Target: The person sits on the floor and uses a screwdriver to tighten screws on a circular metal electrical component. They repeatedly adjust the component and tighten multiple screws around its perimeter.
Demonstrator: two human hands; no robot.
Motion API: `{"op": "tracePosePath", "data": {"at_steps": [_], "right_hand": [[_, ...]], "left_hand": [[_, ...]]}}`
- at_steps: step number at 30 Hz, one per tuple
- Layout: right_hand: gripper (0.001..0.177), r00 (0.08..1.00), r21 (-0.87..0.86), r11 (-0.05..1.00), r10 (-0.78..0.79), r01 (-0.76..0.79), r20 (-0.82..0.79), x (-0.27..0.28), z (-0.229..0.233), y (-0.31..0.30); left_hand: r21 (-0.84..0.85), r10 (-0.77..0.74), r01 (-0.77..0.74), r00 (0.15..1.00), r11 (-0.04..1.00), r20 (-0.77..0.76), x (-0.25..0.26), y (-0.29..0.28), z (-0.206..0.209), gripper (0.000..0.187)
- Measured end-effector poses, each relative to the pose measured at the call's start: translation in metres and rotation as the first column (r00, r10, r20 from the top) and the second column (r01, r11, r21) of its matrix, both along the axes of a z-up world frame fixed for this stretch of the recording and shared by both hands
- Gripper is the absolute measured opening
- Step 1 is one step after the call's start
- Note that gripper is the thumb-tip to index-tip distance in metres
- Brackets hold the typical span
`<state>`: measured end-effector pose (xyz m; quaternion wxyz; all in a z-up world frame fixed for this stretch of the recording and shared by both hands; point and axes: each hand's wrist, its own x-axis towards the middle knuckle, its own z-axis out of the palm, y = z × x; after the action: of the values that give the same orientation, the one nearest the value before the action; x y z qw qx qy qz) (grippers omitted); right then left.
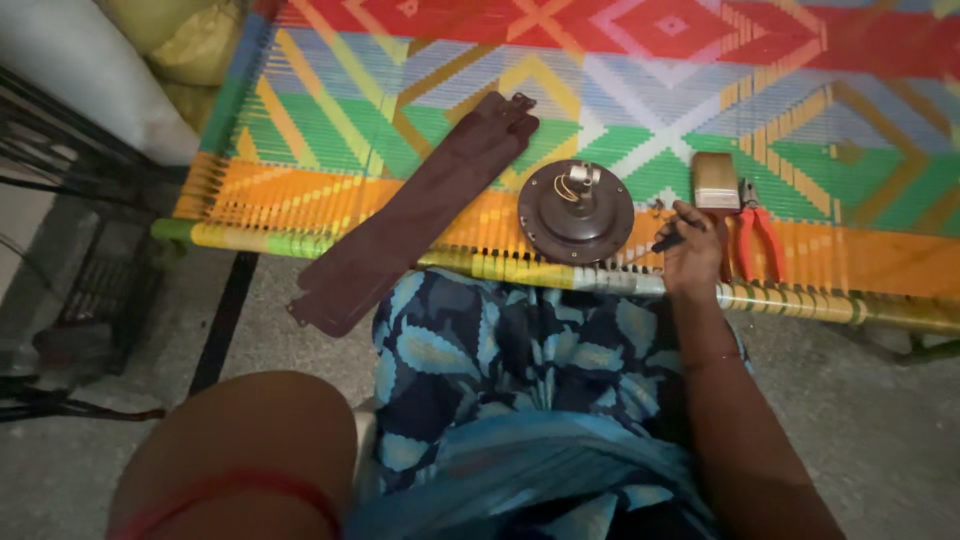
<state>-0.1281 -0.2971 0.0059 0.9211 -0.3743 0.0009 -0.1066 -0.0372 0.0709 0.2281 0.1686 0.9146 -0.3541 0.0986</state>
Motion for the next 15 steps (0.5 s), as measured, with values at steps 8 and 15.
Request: {"op": "tracePosePath", "data": {"at_steps": [8,15], "right_hand": [[0.031,0.999,0.047,0.999,-0.027,0.025,0.039,0.000,-0.001,0.006],[0.038,0.996,0.121,0.989,-0.089,0.089,0.001,0.002,-0.004,0.001]], "left_hand": [[-0.274,-0.049,-0.004,0.981,0.962,-0.187,0.010,-0.010,-0.009,0.013],[0.142,-0.127,0.083,0.933,0.986,0.338,0.012,-0.005,-0.006,0.014]]}}
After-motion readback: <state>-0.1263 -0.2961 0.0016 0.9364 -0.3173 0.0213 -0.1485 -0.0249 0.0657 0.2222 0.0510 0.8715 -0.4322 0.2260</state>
